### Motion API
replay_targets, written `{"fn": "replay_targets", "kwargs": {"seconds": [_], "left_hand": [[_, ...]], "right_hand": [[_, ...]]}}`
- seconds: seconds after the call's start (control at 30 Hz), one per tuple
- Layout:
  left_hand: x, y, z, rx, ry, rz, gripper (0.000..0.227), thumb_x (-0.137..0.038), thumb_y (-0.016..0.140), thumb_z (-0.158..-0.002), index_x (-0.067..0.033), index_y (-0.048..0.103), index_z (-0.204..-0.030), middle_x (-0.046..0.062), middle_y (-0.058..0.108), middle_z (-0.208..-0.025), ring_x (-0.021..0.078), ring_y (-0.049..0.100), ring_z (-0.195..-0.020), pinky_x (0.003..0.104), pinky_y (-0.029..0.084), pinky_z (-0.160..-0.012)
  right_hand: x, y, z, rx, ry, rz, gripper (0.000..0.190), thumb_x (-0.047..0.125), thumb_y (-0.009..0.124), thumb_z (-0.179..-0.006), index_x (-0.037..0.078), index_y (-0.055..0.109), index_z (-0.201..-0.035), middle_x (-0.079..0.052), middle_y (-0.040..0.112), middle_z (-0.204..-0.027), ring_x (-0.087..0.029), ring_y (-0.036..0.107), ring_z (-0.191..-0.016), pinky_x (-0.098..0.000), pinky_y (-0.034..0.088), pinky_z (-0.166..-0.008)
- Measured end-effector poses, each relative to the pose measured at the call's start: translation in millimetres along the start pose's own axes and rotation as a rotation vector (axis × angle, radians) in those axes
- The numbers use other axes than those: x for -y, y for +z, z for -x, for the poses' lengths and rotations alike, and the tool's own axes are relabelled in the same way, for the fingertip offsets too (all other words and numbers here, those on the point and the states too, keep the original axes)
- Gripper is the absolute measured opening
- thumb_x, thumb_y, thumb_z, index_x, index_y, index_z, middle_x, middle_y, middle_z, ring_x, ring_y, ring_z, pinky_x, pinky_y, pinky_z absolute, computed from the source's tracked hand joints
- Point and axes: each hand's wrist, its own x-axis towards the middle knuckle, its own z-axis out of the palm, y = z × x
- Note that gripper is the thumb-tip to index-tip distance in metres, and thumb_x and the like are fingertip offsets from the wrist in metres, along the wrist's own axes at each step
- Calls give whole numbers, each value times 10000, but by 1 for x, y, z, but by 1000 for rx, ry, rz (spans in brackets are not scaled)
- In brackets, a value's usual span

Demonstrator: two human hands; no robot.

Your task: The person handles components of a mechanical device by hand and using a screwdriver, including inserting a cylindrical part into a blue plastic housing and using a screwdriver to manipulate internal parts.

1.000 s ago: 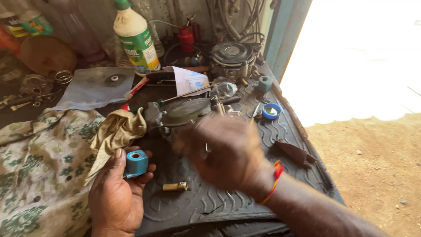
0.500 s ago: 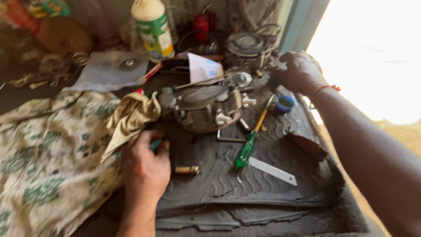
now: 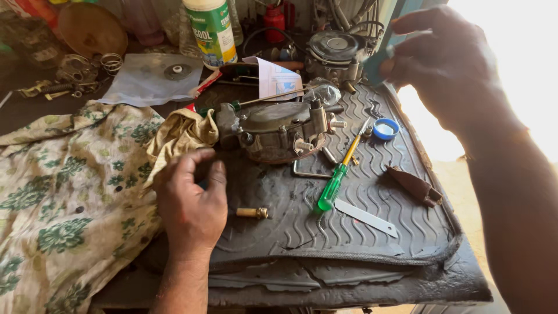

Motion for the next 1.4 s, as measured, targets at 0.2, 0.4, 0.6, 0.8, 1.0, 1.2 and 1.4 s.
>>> {"fn": "replay_targets", "kwargs": {"seconds": [0.2, 0.4, 0.6, 0.8, 1.0, 1.2, 1.4], "left_hand": [[-4, -15, 9, 268, -142, 1149, 420, -324, 720, -990, -10, 689, -1267, 77, 731, -1144, 118, 641, -939, 275, 529, -837], [-2, -17, 8, 286, -209, 1432, 473, -206, 762, -956, 1, 623, -1358, 79, 699, -1242, 155, 657, -1053, 307, 557, -925], [11, -17, -1, 106, -356, 1515, 385, -250, 687, -1034, -29, 678, -1349, 78, 727, -1168, 159, 661, -924, 295, 536, -793], [7, -13, -2, 106, -477, 1345, 335, -273, 658, -1000, -50, 708, -1244, 33, 736, -1125, 83, 653, -870, 248, 486, -682], [5, -11, 0, 140, -471, 1263, 294, -306, 643, -1007, -52, 720, -1133, 2, 760, -1056, 47, 570, -740, 228, 453, -611], [0, -11, 3, 249, -361, 1184, 328, -329, 657, -1031, -42, 739, -1167, -20, 691, -904, 43, 514, -716, 218, 406, -615], [-3, -14, 4, 263, -374, 1094, 355, -344, 680, -993, -43, 734, -1173, -62, 673, -897, 24, 536, -748, 208, 432, -629]], "right_hand": [[83, 62, 71, 353, -436, -156, 497, 124, 817, -832, 49, 609, -1276, -74, 731, -1042, -139, 760, -893, -263, 649, -727], [89, 127, 100, 321, -422, -233, 454, 137, 815, -865, 55, 609, -1261, -48, 745, -1032, -123, 776, -877, -280, 627, -754], [56, 141, 114, 337, -558, 164, 327, 195, 791, -829, 25, 631, -1058, -141, 635, -897, -315, 672, -747, -435, 541, -650], [51, 146, 116, 437, -543, 209, 199, 202, 725, -876, 41, 638, -954, -123, 655, -794, -352, 669, -752, -478, 522, -660], [64, 138, 116, 223, -403, -130, 158, 147, 751, -915, 35, 642, -932, -89, 650, -693, -228, 652, -532, -347, 516, -492], [65, 137, 112, 182, -527, -108, 147, 138, 755, -943, 39, 645, -942, -100, 642, -733, -233, 644, -595, -349, 504, -532], [64, 130, 111, 180, -592, -35, 124, 123, 764, -906, 56, 660, -900, -104, 638, -731, -283, 657, -618, -391, 503, -542]]}}
